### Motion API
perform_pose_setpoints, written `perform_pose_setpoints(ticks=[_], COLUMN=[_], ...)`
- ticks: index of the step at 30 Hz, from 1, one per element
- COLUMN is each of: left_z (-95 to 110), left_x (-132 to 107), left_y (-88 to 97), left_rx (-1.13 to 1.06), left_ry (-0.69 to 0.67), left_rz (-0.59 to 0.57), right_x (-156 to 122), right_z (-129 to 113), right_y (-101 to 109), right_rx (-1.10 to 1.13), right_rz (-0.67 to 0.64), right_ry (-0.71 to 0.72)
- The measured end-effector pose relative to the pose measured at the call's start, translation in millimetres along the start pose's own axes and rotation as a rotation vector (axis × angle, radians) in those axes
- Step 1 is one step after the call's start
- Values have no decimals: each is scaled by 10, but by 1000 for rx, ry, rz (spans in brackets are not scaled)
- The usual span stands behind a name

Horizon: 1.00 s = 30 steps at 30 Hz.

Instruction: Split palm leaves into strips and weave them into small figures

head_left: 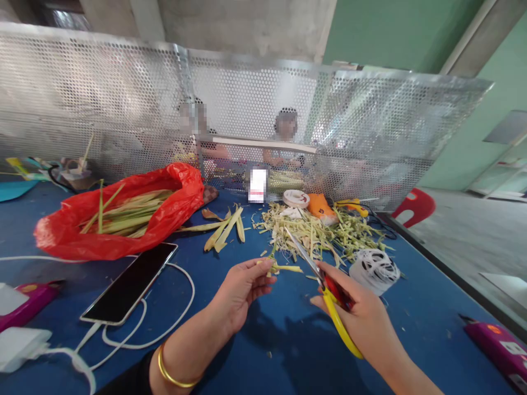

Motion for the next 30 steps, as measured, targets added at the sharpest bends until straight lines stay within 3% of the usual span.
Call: perform_pose_setpoints(ticks=[8,16,23,30], left_z=[200,253,267,280], left_x=[7,-8,-6,-17], left_y=[143,103,106,105], left_rx=[-211,-231,-95,-47], left_ry=[-127,-232,-292,-235], left_rz=[131,121,134,111], right_x=[67,19,-17,-22], right_z=[145,211,157,135], right_y=[-44,-60,-46,-47], right_rx=[-217,-11,77,100], right_rz=[-86,-39,7,88], right_ry=[-66,-132,-74,-82])
Point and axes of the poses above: each hand's wrist, its own x-axis towards the middle knuckle, its own y-axis out of the back of the hand, z = x × y, the point moved 6 cm from there along x, towards the middle knuckle
